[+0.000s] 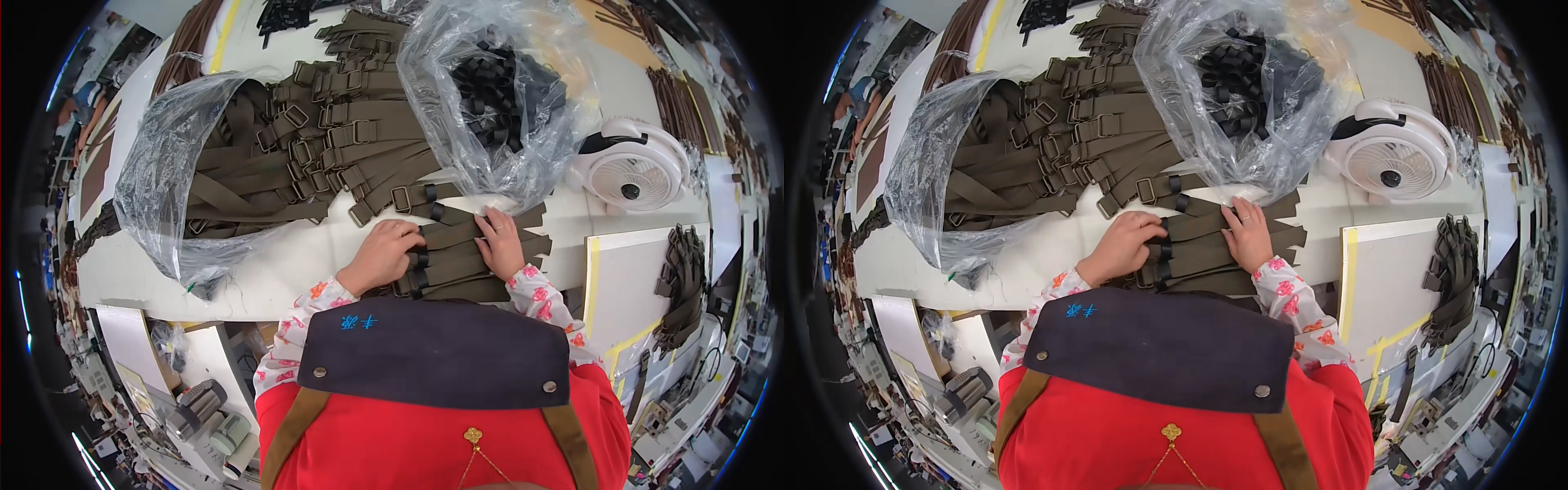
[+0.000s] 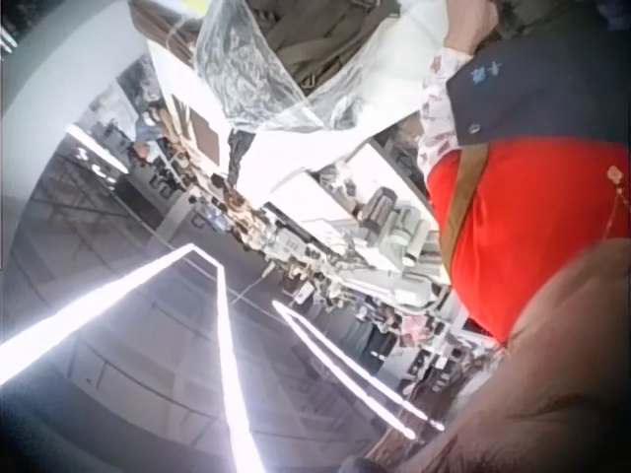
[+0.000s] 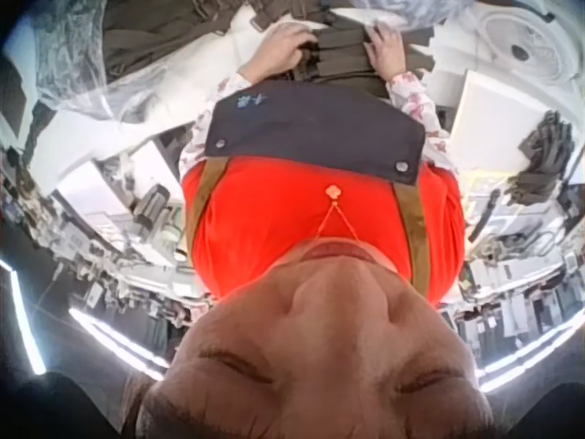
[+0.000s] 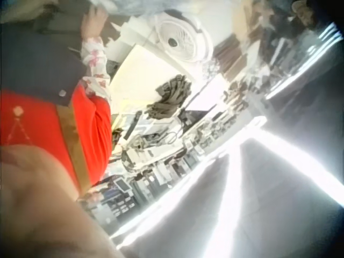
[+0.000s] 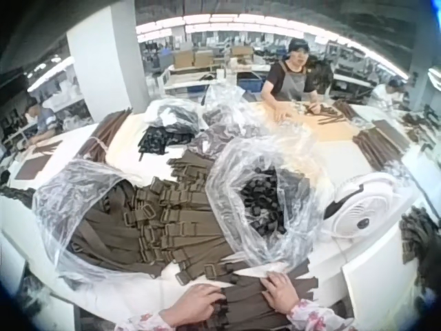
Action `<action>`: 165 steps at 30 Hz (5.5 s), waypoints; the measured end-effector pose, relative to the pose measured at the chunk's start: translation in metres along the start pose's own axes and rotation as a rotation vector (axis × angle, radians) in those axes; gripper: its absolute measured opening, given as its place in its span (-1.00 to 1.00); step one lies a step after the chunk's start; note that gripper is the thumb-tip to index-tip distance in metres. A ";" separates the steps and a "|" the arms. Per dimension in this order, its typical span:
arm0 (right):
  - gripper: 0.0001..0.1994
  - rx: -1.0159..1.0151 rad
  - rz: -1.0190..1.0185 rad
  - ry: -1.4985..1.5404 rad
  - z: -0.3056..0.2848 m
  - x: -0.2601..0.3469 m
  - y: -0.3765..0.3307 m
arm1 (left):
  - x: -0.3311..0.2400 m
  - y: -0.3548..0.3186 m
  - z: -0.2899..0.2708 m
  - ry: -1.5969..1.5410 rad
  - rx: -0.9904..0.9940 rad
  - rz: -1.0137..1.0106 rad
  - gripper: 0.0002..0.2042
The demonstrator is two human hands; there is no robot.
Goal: Assembling plastic buckles onto nylon webbing straps in a workshop setting.
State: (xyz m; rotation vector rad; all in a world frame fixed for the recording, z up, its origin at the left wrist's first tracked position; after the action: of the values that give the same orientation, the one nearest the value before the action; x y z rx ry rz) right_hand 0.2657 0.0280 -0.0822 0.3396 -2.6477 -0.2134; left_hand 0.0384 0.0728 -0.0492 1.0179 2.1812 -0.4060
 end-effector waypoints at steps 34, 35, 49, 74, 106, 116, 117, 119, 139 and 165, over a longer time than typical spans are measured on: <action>-0.74 -0.001 0.497 1.111 -0.055 0.020 0.073 | -0.066 0.029 -0.035 -0.531 -0.572 -0.157 -0.79; -0.74 0.024 0.478 1.156 -0.056 0.035 0.066 | -0.072 0.030 -0.039 -0.574 -0.551 -0.147 -0.79; -0.80 0.497 0.377 1.401 -0.064 0.095 0.020 | -0.073 -0.010 -0.028 -0.888 0.124 -0.259 -0.86; -0.77 0.649 0.536 1.194 -0.028 0.066 -0.014 | 0.015 0.043 -0.054 0.284 -0.483 -0.051 -0.64; -0.83 0.044 0.856 1.792 -0.056 0.039 -0.002 | -0.102 0.009 -0.039 0.115 -0.533 0.302 -0.67; -0.81 0.278 0.824 1.646 -0.062 0.049 -0.006 | -0.097 0.006 -0.035 0.192 -0.583 0.321 -0.71; -0.81 0.290 0.820 1.635 -0.062 0.050 -0.006 | -0.099 0.005 -0.035 0.214 -0.583 0.317 -0.71; -0.81 0.309 0.811 1.612 -0.061 0.053 -0.006 | -0.103 0.005 -0.033 0.257 -0.582 0.314 -0.72; -0.78 0.012 0.875 1.846 -0.044 0.100 0.002 | -0.089 0.008 -0.012 0.050 -0.676 0.247 -0.68; -0.71 0.119 -0.399 -0.028 -0.130 -0.045 0.020 | -0.025 -0.016 -0.035 0.210 -0.144 -0.086 -0.83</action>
State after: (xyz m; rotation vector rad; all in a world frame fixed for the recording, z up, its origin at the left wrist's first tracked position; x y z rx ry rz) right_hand 0.3609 0.0473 0.0175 0.9109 -2.6006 -0.1865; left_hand 0.0220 0.0667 -0.0069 0.9250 2.4097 -0.1832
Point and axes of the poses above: each hand's wrist, its own y-axis towards the middle knuckle, its own z-axis out of the palm, x = y × z, the point moved 5 cm from there along y, towards the middle knuckle
